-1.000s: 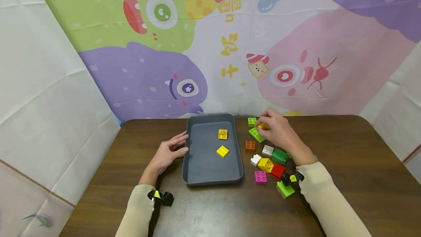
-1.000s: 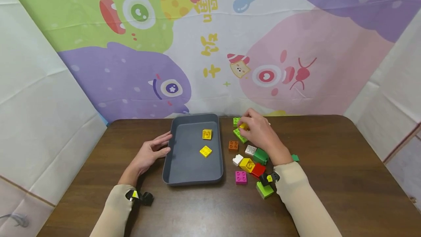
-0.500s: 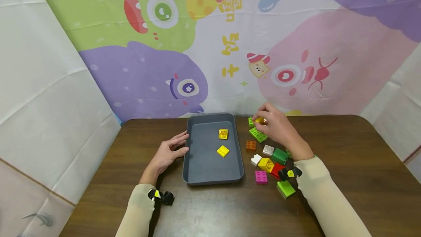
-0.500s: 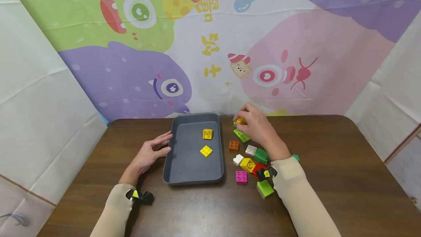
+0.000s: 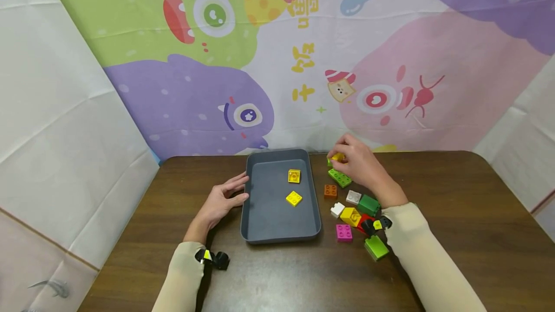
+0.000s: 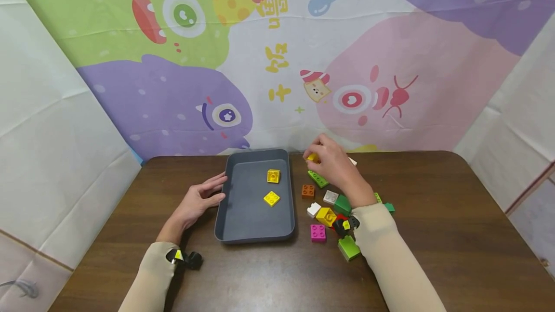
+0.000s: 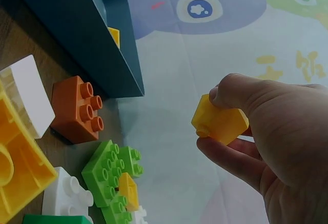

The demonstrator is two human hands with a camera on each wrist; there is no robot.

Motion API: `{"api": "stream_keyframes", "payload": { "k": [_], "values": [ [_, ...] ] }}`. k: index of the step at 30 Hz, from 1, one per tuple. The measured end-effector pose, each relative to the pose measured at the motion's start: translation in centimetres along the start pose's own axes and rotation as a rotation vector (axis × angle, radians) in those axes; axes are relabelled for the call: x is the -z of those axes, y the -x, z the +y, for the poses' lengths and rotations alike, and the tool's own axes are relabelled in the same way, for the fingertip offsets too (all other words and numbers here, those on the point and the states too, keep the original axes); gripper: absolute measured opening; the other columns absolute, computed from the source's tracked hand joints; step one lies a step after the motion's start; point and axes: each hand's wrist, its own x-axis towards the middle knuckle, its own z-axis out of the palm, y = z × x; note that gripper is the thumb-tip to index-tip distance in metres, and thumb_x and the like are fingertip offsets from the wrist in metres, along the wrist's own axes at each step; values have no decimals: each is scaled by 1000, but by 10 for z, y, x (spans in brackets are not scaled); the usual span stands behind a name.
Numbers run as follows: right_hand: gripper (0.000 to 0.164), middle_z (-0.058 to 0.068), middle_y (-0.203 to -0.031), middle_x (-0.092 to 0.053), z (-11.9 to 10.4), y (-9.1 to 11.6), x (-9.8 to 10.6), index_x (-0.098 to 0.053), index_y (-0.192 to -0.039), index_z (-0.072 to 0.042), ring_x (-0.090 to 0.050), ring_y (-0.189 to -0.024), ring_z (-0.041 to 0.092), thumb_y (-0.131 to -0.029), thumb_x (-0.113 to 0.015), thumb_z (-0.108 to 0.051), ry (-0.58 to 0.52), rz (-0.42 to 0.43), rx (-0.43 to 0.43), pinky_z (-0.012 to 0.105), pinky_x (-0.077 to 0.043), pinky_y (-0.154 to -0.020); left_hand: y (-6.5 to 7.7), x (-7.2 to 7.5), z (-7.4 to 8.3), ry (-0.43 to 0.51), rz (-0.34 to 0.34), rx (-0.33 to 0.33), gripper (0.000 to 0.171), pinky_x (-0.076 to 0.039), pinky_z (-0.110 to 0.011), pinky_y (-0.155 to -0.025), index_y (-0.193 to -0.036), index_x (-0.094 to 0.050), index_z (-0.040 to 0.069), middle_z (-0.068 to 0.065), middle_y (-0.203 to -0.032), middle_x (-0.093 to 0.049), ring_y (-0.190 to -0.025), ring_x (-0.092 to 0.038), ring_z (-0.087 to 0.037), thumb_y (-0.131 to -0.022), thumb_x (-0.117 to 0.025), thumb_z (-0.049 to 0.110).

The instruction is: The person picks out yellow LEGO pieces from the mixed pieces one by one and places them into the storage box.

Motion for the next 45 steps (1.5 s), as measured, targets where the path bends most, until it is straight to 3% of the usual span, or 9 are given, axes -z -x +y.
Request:
{"api": "stream_keyframes", "payload": {
  "k": [9, 45],
  "values": [
    [9, 9, -100, -58, 1, -4, -7, -78, -94, -9, -58, -85, 25, -85, -76, -9, -7, -27, -9, 40, -55, -71, 1, 0, 1, -12, 0, -21, 60, -55, -15, -87, -147, -50, 4, -8, -164, -35, -143, -39, -37, -93, -71, 19],
    [10, 7, -100, -58, -19, -24, -25, -78, -95, -10, -56, -86, 24, -85, -76, -11, -4, -102, -18, 40, -53, -73, 0, 1, -1, 8, -10, -5, 60, -56, -16, -87, -148, -49, 5, -7, -164, -34, -142, -41, -37, -93, -71, 19]
  ]
}}
